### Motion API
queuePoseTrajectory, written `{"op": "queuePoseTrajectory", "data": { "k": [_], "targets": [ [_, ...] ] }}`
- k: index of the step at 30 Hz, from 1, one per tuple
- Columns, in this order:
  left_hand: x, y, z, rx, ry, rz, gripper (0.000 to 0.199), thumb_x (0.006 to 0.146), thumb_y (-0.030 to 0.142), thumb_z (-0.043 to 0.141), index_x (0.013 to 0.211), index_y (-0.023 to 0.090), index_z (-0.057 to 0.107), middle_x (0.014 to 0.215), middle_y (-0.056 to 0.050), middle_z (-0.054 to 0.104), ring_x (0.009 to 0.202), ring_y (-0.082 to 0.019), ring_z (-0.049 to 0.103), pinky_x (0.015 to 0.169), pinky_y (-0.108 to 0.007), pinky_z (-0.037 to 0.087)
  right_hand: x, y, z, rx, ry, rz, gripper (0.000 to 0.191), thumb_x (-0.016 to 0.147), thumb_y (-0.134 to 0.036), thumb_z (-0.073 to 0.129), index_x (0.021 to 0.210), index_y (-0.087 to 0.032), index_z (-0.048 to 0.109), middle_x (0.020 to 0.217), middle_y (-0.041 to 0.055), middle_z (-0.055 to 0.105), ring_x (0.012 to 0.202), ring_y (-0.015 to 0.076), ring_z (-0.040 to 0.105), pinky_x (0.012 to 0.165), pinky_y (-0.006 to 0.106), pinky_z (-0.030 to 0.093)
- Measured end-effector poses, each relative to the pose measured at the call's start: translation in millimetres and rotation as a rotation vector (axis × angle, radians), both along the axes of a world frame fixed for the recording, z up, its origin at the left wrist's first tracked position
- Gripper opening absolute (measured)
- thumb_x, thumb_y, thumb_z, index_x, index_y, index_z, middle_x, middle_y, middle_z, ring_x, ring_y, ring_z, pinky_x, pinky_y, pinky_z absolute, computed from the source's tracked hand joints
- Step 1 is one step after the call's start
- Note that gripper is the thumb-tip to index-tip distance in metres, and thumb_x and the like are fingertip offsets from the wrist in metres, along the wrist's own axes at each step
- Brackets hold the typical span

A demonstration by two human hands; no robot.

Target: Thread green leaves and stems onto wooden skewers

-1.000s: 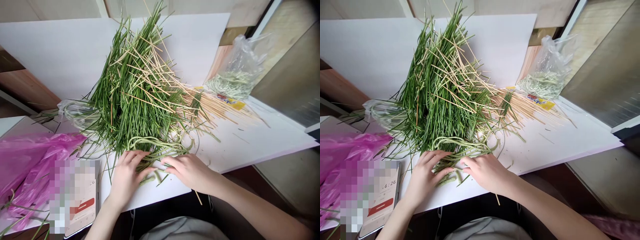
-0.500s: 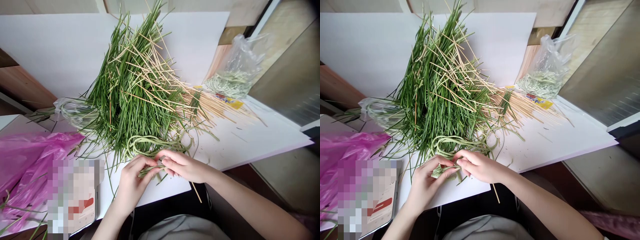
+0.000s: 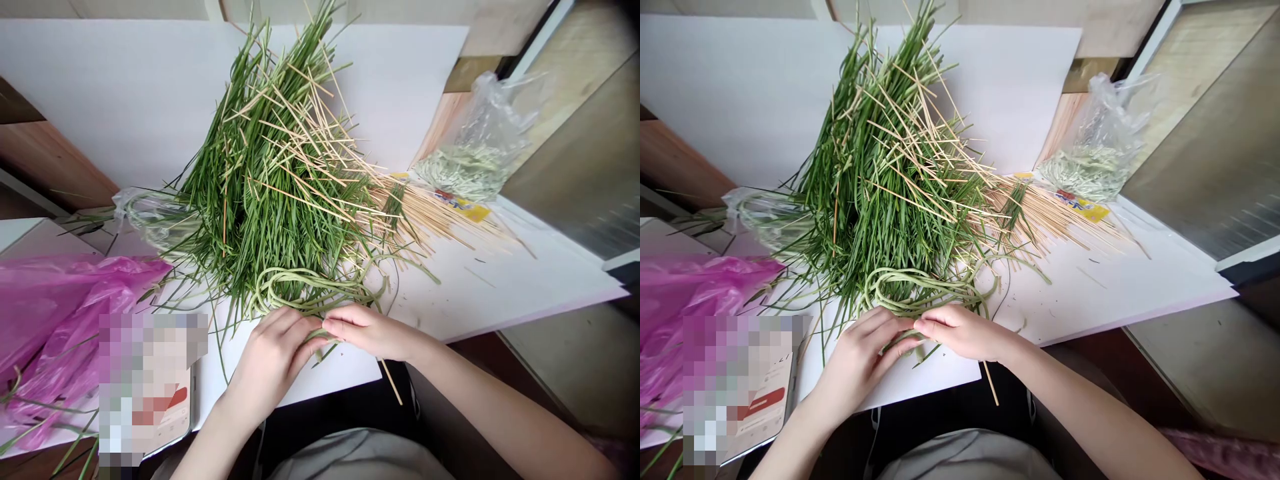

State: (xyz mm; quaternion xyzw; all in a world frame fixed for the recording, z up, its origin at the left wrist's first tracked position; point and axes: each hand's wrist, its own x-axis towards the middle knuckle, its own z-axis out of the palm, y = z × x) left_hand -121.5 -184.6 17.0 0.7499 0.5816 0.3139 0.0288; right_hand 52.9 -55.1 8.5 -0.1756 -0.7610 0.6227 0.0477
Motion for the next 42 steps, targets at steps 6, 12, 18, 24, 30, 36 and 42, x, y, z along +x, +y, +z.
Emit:
{"op": "queuePoseTrajectory", "data": {
  "k": [6,12,18,24,30,36,42],
  "targets": [
    [3,4,3.6,-0.118,0.069,-0.054,0.029,0.103,0.034,0.049,0.088,0.018,0.067,0.076,-0.003,0.064,0.070,-0.020,0.056,0.068,-0.031,0.041,-2,-5,-4.4,-0.135,0.027,0.039,0.050,0.101,-0.059,0.049,0.069,-0.021,0.044,0.064,-0.0066,0.036,0.056,0.0094,0.031,0.051,0.023,0.025],
    [13,-6,3.6,-0.424,-0.670,-0.043,0.037,0.103,0.041,0.050,0.075,0.018,0.060,0.063,0.002,0.050,0.059,-0.012,0.042,0.060,-0.026,0.034,9,-16,2.5,-0.266,0.138,0.020,0.048,0.102,-0.057,0.051,0.073,-0.019,0.048,0.066,-0.0064,0.040,0.050,0.0071,0.026,0.045,0.023,0.021],
    [36,-12,5.1,-0.591,-1.417,-0.077,0.045,0.097,0.046,0.060,0.063,0.016,0.056,0.053,0.006,0.032,0.051,-0.009,0.025,0.051,-0.025,0.023,16,-30,20.5,-0.024,0.220,0.012,0.039,0.107,-0.036,0.046,0.071,-0.019,0.050,0.066,-0.0038,0.049,0.059,0.0104,0.043,0.058,0.024,0.034],
    [39,-35,19.4,-0.696,-1.735,-0.035,0.052,0.091,0.050,0.066,0.059,0.019,0.040,0.047,0.009,0.019,0.049,-0.009,0.019,0.056,-0.025,0.029,47,-21,47.7,0.675,0.277,-0.199,0.026,0.099,-0.014,0.050,0.074,-0.021,0.052,0.061,-0.0051,0.048,0.054,0.0108,0.043,0.054,0.024,0.032],
    [-19,-51,5.6,-0.371,-1.121,0.327,0.056,0.094,0.059,0.056,0.056,0.020,0.047,0.050,0.003,0.037,0.053,-0.013,0.032,0.054,-0.026,0.031,87,12,55.4,0.951,0.130,-0.428,0.016,0.101,-0.020,0.055,0.088,-0.022,0.064,0.077,-0.0006,0.068,0.067,0.0147,0.061,0.063,0.025,0.041],
    [-49,-4,-18.7,-0.173,-0.269,0.358,0.033,0.091,0.053,0.065,0.094,0.023,0.076,0.091,-0.005,0.074,0.088,-0.023,0.062,0.081,-0.035,0.046,51,-1,30.8,0.635,-0.052,-0.162,0.013,0.101,-0.020,0.057,0.109,-0.023,0.068,0.088,-0.0016,0.072,0.070,0.0138,0.062,0.066,0.025,0.041],
    [-22,-3,-8.0,-0.020,-0.270,0.292,0.021,0.099,0.037,0.059,0.107,0.023,0.072,0.106,-0.005,0.073,0.099,-0.021,0.065,0.089,-0.033,0.049,26,-6,14.0,0.247,-0.040,-0.111,0.031,0.108,-0.022,0.037,0.135,-0.029,0.051,0.064,-0.0079,0.047,0.059,0.0132,0.047,0.059,0.024,0.036]
  ]
}}
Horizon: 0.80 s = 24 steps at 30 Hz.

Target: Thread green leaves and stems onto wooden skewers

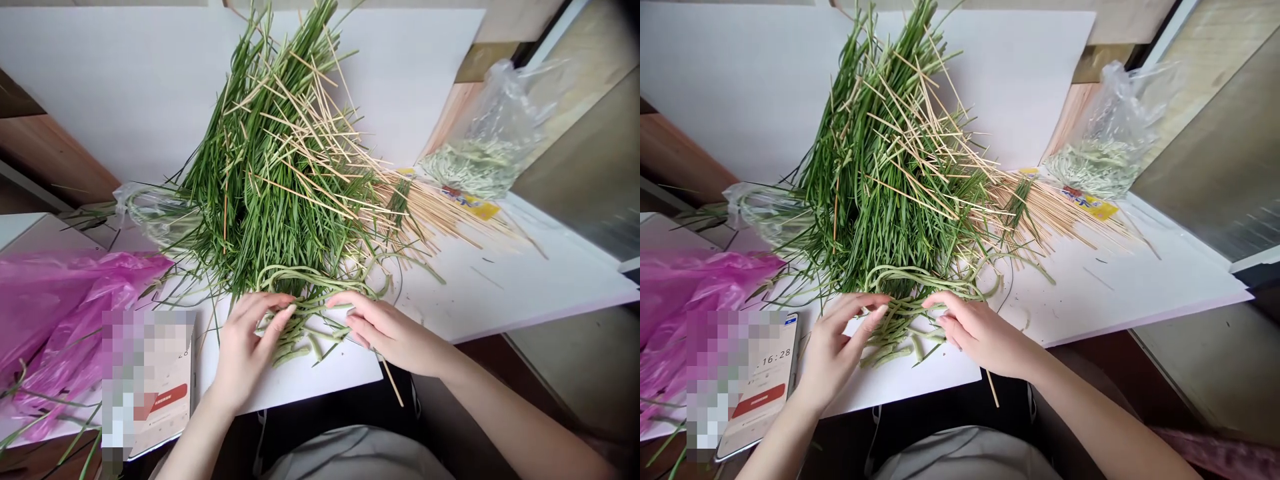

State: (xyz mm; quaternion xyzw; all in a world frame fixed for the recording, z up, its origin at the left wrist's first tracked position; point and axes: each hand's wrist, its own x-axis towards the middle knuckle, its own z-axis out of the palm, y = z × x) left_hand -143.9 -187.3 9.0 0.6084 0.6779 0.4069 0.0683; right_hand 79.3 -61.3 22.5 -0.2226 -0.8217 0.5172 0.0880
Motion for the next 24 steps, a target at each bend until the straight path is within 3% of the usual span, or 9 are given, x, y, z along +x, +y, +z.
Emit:
{"op": "queuePoseTrajectory", "data": {
  "k": [4,8,12,15,19,24],
  "targets": [
    [28,-5,6.5,-0.031,-0.041,-0.219,0.026,0.091,0.037,0.072,0.112,0.023,0.066,0.098,-0.002,0.074,0.088,-0.018,0.067,0.080,-0.029,0.051,-16,1,-10.7,-0.353,0.139,0.064,0.027,0.109,-0.030,0.038,0.133,-0.026,0.047,0.074,-0.0043,0.052,0.065,0.0131,0.046,0.061,0.025,0.037],
    [36,-3,4.5,-0.003,-0.084,-0.255,0.006,0.095,0.024,0.067,0.100,0.023,0.067,0.089,0.002,0.074,0.082,-0.014,0.068,0.078,-0.025,0.051,-26,1,-16.3,-0.665,0.206,0.137,0.032,0.107,-0.043,0.045,0.131,-0.022,0.050,0.076,-0.0024,0.058,0.059,0.0112,0.043,0.055,0.024,0.033],
    [25,-5,-1.7,-0.014,-0.218,-0.150,0.003,0.094,0.024,0.068,0.096,0.023,0.068,0.090,0.002,0.074,0.081,-0.013,0.069,0.076,-0.022,0.053,-24,6,-22.1,-0.691,0.245,0.136,0.042,0.103,-0.055,0.051,0.119,-0.017,0.061,0.070,-0.0030,0.056,0.060,0.0109,0.046,0.055,0.023,0.035],
    [19,-7,-5.7,-0.008,-0.275,-0.086,0.004,0.094,0.026,0.068,0.096,0.023,0.068,0.088,0.001,0.074,0.081,-0.013,0.069,0.074,-0.022,0.054,-21,9,-26.0,-0.710,0.228,0.106,0.041,0.101,-0.055,0.056,0.100,-0.016,0.065,0.076,-0.0023,0.055,0.058,0.0078,0.037,0.051,0.022,0.029],
    [18,-7,-3.7,-0.013,-0.155,-0.181,0.011,0.094,0.024,0.067,0.105,0.024,0.066,0.095,0.001,0.074,0.084,-0.013,0.069,0.077,-0.023,0.054,-21,8,-28.1,-0.718,0.171,0.107,0.041,0.099,-0.054,0.061,0.082,-0.016,0.059,0.073,-0.0047,0.046,0.058,0.0071,0.029,0.049,0.021,0.023],
    [22,-3,4.7,-0.055,0.133,-0.305,0.015,0.098,0.030,0.062,0.111,0.021,0.062,0.097,-0.003,0.072,0.086,-0.018,0.066,0.079,-0.030,0.052,-25,1,-31.6,-0.761,0.160,0.063,0.043,0.096,-0.057,0.064,0.082,-0.018,0.055,0.076,-0.0055,0.045,0.057,0.0061,0.027,0.048,0.021,0.021]
  ]
}}
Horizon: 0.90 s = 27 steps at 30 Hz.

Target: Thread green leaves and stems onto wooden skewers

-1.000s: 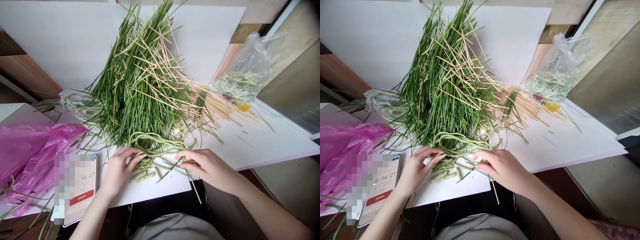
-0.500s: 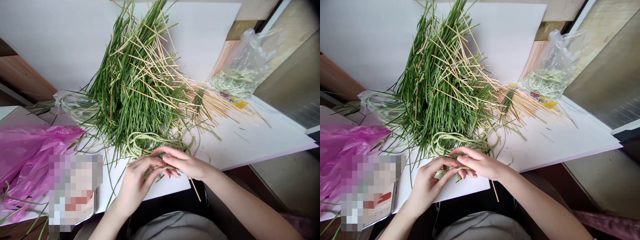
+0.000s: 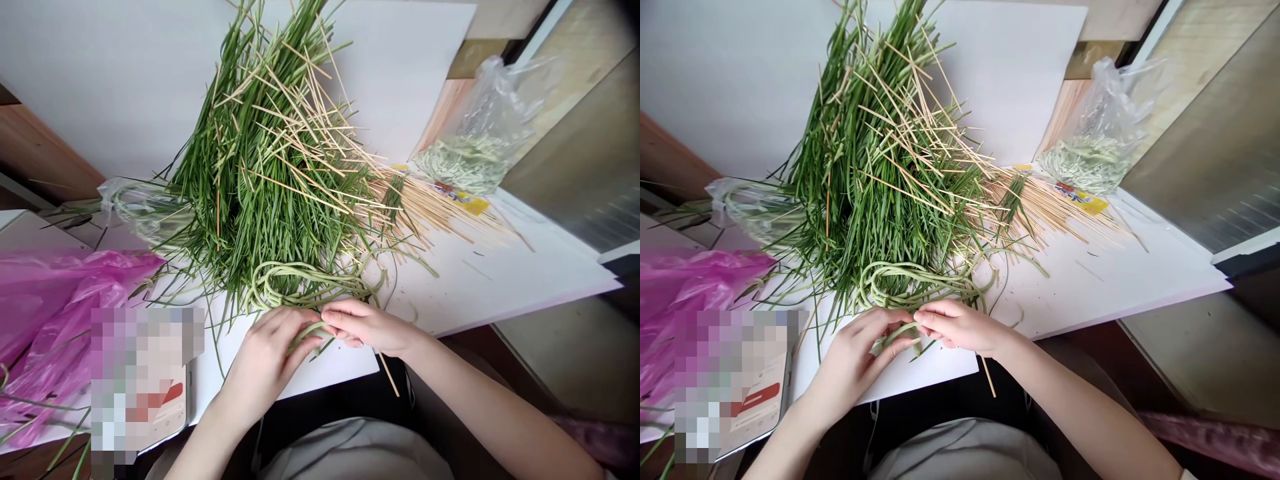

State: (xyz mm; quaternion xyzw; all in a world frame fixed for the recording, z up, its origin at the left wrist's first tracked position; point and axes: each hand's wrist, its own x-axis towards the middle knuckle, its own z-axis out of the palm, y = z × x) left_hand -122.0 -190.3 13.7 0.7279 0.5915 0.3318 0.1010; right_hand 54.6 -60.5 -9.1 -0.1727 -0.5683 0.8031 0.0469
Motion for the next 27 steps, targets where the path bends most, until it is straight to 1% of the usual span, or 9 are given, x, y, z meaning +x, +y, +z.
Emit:
{"op": "queuePoseTrajectory", "data": {
  "k": [5,9,12,16,18,20,21,23,27],
  "targets": [
    [2,4,4.8,-0.064,0.149,-0.057,0.024,0.104,0.035,0.048,0.097,0.020,0.065,0.085,-0.004,0.067,0.077,-0.020,0.061,0.069,-0.032,0.047,-1,-5,-0.3,-0.101,-0.018,0.024,0.049,0.088,-0.064,0.069,0.079,-0.018,0.052,0.064,-0.0100,0.034,0.053,0.0061,0.023,0.046,0.022,0.017],
    [5,2,11.4,-0.088,0.024,-0.102,0.023,0.104,0.033,0.050,0.094,0.022,0.067,0.079,-0.003,0.065,0.072,-0.018,0.058,0.068,-0.030,0.042,4,-10,3.8,-0.143,0.042,0.088,0.046,0.092,-0.059,0.068,0.077,-0.018,0.053,0.062,-0.0103,0.031,0.051,0.0064,0.022,0.046,0.023,0.016],
    [13,-2,14.9,-0.216,-0.282,-0.104,0.028,0.103,0.034,0.051,0.082,0.021,0.065,0.073,-0.001,0.061,0.069,-0.016,0.054,0.066,-0.029,0.040,8,-23,8.6,-0.089,0.135,0.016,0.045,0.095,-0.055,0.065,0.072,-0.019,0.049,0.060,-0.0094,0.034,0.050,0.0067,0.023,0.044,0.024,0.017],
    [32,-7,12.9,-0.473,-0.947,-0.117,0.047,0.102,0.046,0.049,0.062,0.020,0.047,0.054,0.003,0.040,0.052,-0.013,0.038,0.055,-0.028,0.034,16,-39,15.8,-0.010,0.226,-0.104,0.043,0.102,-0.047,0.059,0.070,-0.020,0.048,0.059,-0.0076,0.036,0.049,0.0075,0.028,0.044,0.024,0.021],
    [36,-10,11.5,-0.460,-1.247,-0.099,0.049,0.102,0.047,0.048,0.060,0.021,0.040,0.049,0.005,0.030,0.049,-0.012,0.030,0.053,-0.028,0.032,25,-36,19.2,-0.006,0.291,-0.263,0.043,0.099,-0.049,0.062,0.069,-0.022,0.046,0.057,-0.0084,0.032,0.047,0.0086,0.026,0.043,0.024,0.021],
    [30,-14,10.9,-0.372,-1.371,-0.039,0.049,0.101,0.047,0.048,0.060,0.021,0.038,0.048,0.005,0.026,0.049,-0.012,0.028,0.052,-0.028,0.032,38,-24,23.5,0.090,0.329,-0.477,0.045,0.097,-0.052,0.064,0.068,-0.023,0.045,0.056,-0.0083,0.030,0.047,0.0103,0.026,0.043,0.024,0.022],
    [23,-16,10.8,-0.327,-1.349,0.000,0.049,0.101,0.047,0.049,0.060,0.021,0.040,0.048,0.005,0.027,0.050,-0.012,0.030,0.052,-0.027,0.032,44,-17,26.2,0.192,0.310,-0.554,0.044,0.097,-0.052,0.062,0.068,-0.023,0.046,0.056,-0.0073,0.032,0.048,0.0113,0.028,0.044,0.025,0.024],
    [4,-18,10.1,-0.255,-1.155,0.106,0.050,0.100,0.050,0.051,0.059,0.020,0.047,0.051,0.003,0.037,0.053,-0.013,0.037,0.054,-0.028,0.034,55,-5,32.0,0.474,0.178,-0.550,0.039,0.101,-0.046,0.058,0.070,-0.022,0.054,0.060,-0.0030,0.046,0.054,0.0137,0.040,0.051,0.028,0.031],
    [-33,-15,3.1,-0.166,-0.525,0.364,0.034,0.095,0.049,0.062,0.076,0.020,0.067,0.071,-0.001,0.062,0.066,-0.015,0.052,0.062,-0.027,0.041,42,-5,35.1,0.998,-0.068,-0.247,0.025,0.100,-0.028,0.063,0.077,-0.020,0.066,0.072,0.0005,0.060,0.069,0.0164,0.054,0.061,0.029,0.037]
  ]
}}
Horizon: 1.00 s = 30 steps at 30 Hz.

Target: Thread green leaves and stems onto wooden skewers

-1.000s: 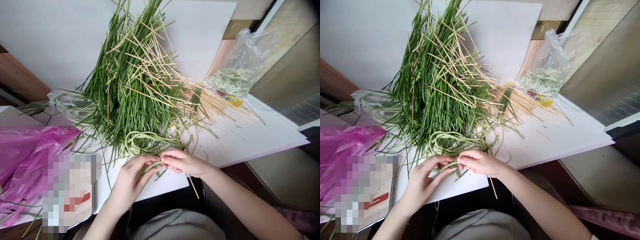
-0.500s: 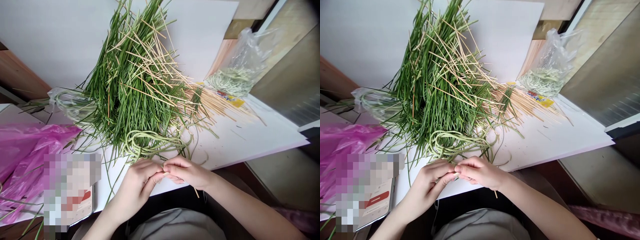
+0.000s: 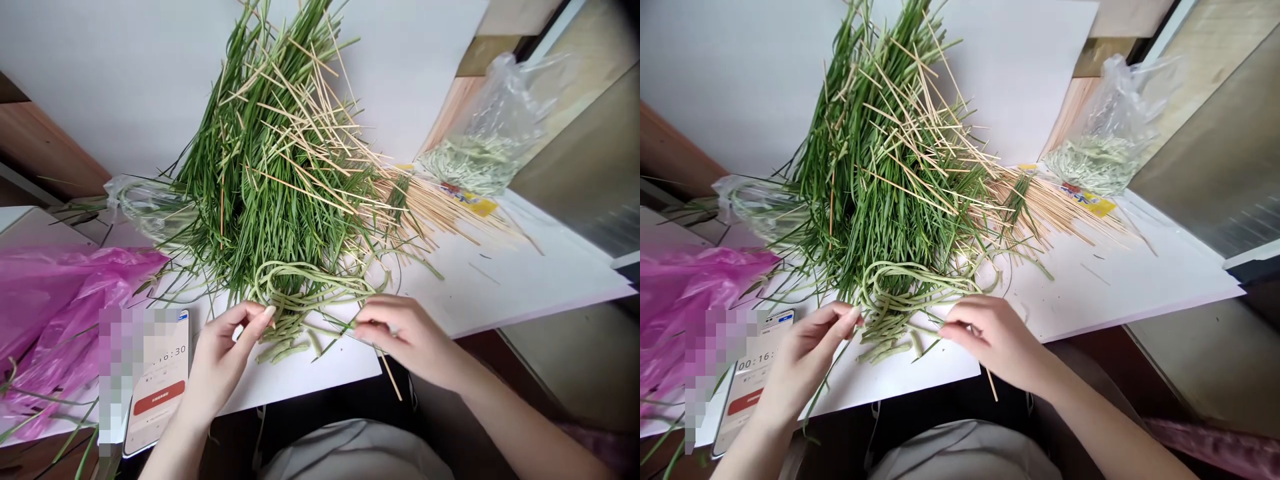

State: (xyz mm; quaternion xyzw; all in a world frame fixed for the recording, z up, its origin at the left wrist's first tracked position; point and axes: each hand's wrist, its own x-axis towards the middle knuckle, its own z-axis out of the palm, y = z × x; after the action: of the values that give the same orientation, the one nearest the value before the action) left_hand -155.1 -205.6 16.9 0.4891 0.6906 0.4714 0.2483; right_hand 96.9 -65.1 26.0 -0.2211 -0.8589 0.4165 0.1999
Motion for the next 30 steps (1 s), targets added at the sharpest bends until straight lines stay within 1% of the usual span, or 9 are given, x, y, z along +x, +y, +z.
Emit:
{"op": "queuePoseTrajectory", "data": {
  "k": [5,7,9,12,17,20,23,26,30],
  "targets": [
    [-14,14,-19.9,-0.030,0.512,-0.010,0.029,0.095,0.048,0.062,0.089,0.021,0.070,0.087,-0.003,0.073,0.073,-0.018,0.062,0.069,-0.029,0.046,-63,-29,-19.6,0.449,-0.114,0.185,0.018,0.098,-0.025,0.068,0.081,-0.018,0.069,0.080,0.0022,0.069,0.079,0.0198,0.060,0.070,0.032,0.044],
    [-14,17,-25.0,-0.029,0.635,-0.021,0.026,0.096,0.044,0.060,0.091,0.021,0.070,0.092,-0.006,0.074,0.083,-0.022,0.065,0.074,-0.031,0.048,-82,-35,-25.6,0.614,-0.136,0.181,0.013,0.098,-0.026,0.068,0.090,-0.016,0.072,0.089,0.0053,0.073,0.088,0.0237,0.061,0.078,0.036,0.046],
    [-14,18,-25.3,-0.025,0.720,-0.015,0.025,0.098,0.042,0.057,0.093,0.021,0.069,0.096,-0.007,0.074,0.090,-0.024,0.066,0.077,-0.032,0.049,-90,-32,-26.9,0.712,-0.125,0.142,0.017,0.097,-0.030,0.070,0.103,-0.014,0.072,0.100,0.0084,0.074,0.098,0.0268,0.060,0.086,0.040,0.047],
    [-19,18,-18.6,0.001,0.771,0.026,0.026,0.100,0.041,0.053,0.095,0.021,0.068,0.098,-0.008,0.074,0.092,-0.024,0.067,0.079,-0.032,0.049,-86,-14,-22.7,0.711,-0.110,0.045,0.020,0.099,-0.031,0.067,0.108,-0.014,0.072,0.110,0.0086,0.073,0.103,0.0268,0.059,0.091,0.042,0.047],
    [-25,22,-7.3,-0.073,0.773,0.046,0.029,0.100,0.044,0.052,0.099,0.021,0.069,0.099,-0.005,0.074,0.077,-0.020,0.068,0.067,-0.028,0.046,-83,23,-16.3,0.680,-0.271,-0.140,0.020,0.103,-0.029,0.060,0.105,-0.014,0.072,0.104,0.0099,0.073,0.098,0.0274,0.062,0.086,0.041,0.050],
    [-24,25,-4.8,-0.091,0.772,0.051,0.028,0.100,0.044,0.051,0.101,0.022,0.069,0.099,-0.004,0.074,0.073,-0.019,0.068,0.063,-0.028,0.045,-99,29,-16.5,0.703,-0.314,-0.134,0.022,0.103,-0.028,0.058,0.110,-0.013,0.071,0.104,0.0121,0.072,0.094,0.0275,0.066,0.071,0.036,0.051],
    [-25,24,-3.3,-0.095,0.763,0.063,0.029,0.099,0.045,0.050,0.103,0.023,0.068,0.099,-0.004,0.075,0.062,-0.016,0.064,0.059,-0.027,0.045,-118,28,-17.9,0.716,-0.327,-0.123,0.015,0.099,-0.019,0.061,0.106,-0.011,0.071,0.098,0.0123,0.073,0.085,0.0264,0.069,0.059,0.031,0.046],
    [-30,21,-1.4,-0.112,0.743,0.085,0.029,0.098,0.047,0.051,0.102,0.023,0.067,0.096,-0.002,0.076,0.056,-0.014,0.062,0.056,-0.026,0.043,-127,31,-17.0,0.716,-0.314,-0.132,0.011,0.094,-0.010,0.062,0.097,-0.011,0.072,0.093,0.0101,0.073,0.078,0.0233,0.070,0.057,0.028,0.042],
    [-36,21,3.3,-0.099,0.718,0.106,0.029,0.097,0.048,0.053,0.104,0.024,0.067,0.093,-0.002,0.076,0.061,-0.015,0.065,0.057,-0.026,0.044,-122,41,-2.6,0.703,-0.242,-0.163,0.018,0.098,-0.015,0.057,0.091,-0.014,0.074,0.090,0.0061,0.072,0.070,0.0183,0.067,0.056,0.027,0.036]
  ]
}}
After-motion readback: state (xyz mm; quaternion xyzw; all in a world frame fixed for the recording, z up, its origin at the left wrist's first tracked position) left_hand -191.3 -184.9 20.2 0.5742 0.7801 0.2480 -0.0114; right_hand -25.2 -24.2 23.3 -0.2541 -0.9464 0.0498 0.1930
